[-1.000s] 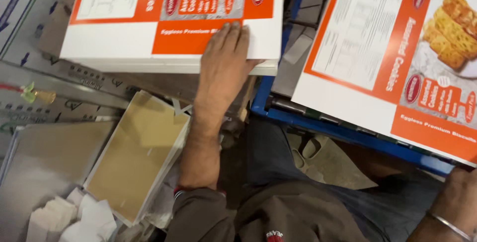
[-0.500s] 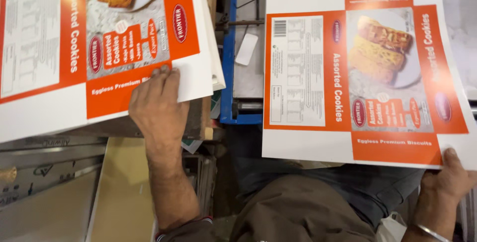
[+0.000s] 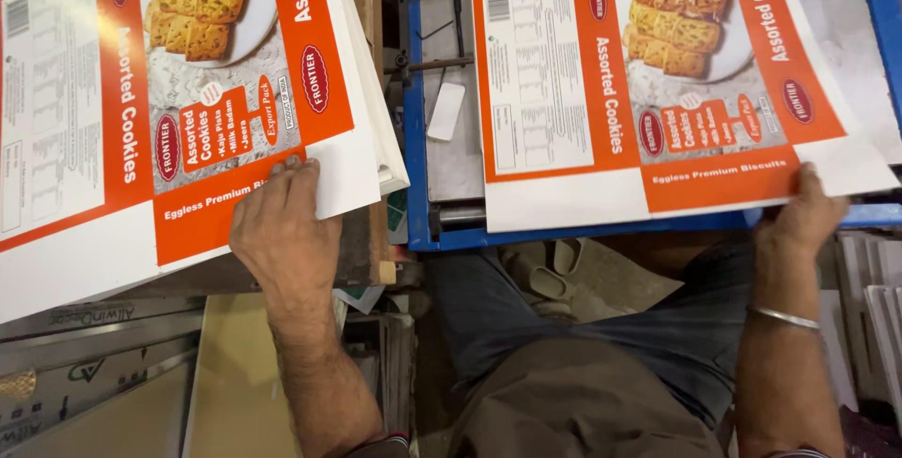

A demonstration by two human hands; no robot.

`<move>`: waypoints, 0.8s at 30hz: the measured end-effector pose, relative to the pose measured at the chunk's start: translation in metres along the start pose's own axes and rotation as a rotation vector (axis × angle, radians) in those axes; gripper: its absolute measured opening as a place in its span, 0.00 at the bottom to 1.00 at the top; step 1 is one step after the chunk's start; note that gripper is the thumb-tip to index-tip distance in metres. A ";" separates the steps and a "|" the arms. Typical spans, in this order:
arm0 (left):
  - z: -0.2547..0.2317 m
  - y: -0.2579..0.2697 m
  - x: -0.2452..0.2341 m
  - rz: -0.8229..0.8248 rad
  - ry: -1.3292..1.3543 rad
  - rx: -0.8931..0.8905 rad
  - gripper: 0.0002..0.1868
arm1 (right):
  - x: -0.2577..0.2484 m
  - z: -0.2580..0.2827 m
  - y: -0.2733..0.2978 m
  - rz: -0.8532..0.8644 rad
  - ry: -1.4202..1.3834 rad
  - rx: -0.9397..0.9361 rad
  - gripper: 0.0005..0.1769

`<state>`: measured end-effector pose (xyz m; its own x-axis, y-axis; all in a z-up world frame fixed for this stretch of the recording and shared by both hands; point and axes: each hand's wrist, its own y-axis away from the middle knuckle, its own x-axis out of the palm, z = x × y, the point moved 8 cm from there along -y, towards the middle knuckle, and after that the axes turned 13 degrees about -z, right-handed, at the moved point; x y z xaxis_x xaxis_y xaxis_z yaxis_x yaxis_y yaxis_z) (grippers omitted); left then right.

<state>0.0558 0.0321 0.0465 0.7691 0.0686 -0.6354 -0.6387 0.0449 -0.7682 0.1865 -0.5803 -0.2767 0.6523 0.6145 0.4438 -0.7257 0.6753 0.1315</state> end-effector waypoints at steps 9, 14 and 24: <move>-0.003 -0.009 -0.002 0.174 0.021 0.030 0.25 | 0.036 -0.048 0.099 0.189 0.311 0.467 0.19; 0.024 -0.016 -0.011 0.320 0.287 0.007 0.30 | 0.041 -0.049 0.125 0.276 0.290 0.524 0.22; -0.039 -0.017 -0.015 -0.112 0.381 -0.047 0.22 | 0.140 -0.005 0.202 0.703 0.071 0.565 0.26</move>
<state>0.0564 -0.0081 0.0664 0.7934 -0.3094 -0.5242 -0.5553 -0.0154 -0.8315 0.1327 -0.3557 -0.1928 0.0165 0.8458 0.5332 -0.9490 -0.1547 0.2747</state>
